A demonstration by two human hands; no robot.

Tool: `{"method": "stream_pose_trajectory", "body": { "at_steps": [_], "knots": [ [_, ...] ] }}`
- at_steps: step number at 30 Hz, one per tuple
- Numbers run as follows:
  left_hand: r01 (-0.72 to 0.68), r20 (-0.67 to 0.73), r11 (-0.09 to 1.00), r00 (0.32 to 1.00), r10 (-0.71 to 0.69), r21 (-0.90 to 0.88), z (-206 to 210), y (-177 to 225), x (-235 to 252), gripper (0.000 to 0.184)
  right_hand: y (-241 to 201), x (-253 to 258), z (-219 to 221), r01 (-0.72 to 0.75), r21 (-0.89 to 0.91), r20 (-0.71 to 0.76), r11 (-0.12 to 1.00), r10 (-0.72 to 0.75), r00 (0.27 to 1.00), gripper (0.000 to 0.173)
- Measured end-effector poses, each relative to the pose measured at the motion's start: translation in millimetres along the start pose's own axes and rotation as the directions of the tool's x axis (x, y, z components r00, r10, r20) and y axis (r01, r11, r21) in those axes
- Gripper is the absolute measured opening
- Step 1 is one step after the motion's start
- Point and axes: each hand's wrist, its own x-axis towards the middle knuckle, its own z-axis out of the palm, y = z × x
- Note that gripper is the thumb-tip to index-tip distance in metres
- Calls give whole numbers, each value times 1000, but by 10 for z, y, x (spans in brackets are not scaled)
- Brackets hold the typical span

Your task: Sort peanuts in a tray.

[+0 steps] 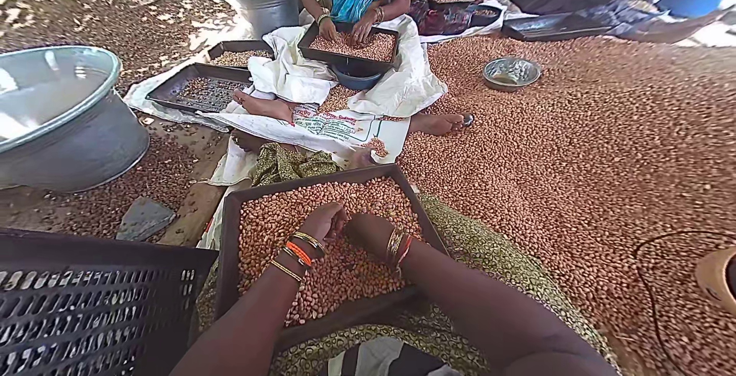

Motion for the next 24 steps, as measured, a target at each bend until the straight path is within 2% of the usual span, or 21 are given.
{"method": "stream_pose_trajectory", "body": {
  "at_steps": [3, 5, 9, 11, 13, 15, 16, 18, 20, 22, 24],
  "knots": [
    [13, 0, 1000, 1000, -13, 6, 7, -19, 15, 39, 129, 16, 11, 62, 20, -5, 998, -62, 998, 19],
    [16, 10, 1000, 1000, -16, 13, 9, -30, 20, 40, 228, -13, -42, 93, 74, -64, 993, -88, 994, 21],
    [23, 28, 1000, 999, -22, -16, 25, -41, 12, 40, 259, -183, -289, 94, 198, -307, 976, -30, 951, 25],
    [36, 61, 998, 998, -34, -44, 23, -76, 27, 46, 200, -275, -344, 222, 287, -449, 932, -74, 891, 24],
    [105, 136, 991, 986, -92, -87, 24, -80, 22, 56, 148, -334, -383, 311, 378, -505, 872, -87, 858, 26],
    [136, 229, 982, 968, -104, -131, 17, -108, 20, 66, 185, -339, -397, 257, 390, -477, 884, -45, 878, 26],
    [139, 256, 980, 962, -99, -144, 13, -114, 21, 66, 242, -321, -395, 207, 349, -407, 914, -51, 912, 26],
    [131, 245, 981, 965, -92, -145, 11, -85, 10, 53, 345, -236, -354, 187, 162, -147, 969, -164, 976, 26],
    [108, 166, 987, 982, -88, -116, 31, -57, 6, 41, 355, -117, -187, 278, -55, 25, 959, -277, 960, 21],
    [92, 92, 994, 992, -86, -62, 50, -40, 5, 36, 291, -70, -68, 227, -155, 14, 962, -227, 974, 23],
    [76, 59, 997, 995, -75, -12, 48, -52, 20, 34, 248, -50, -100, 94, -168, -51, 981, -104, 993, 34]
  ]
}}
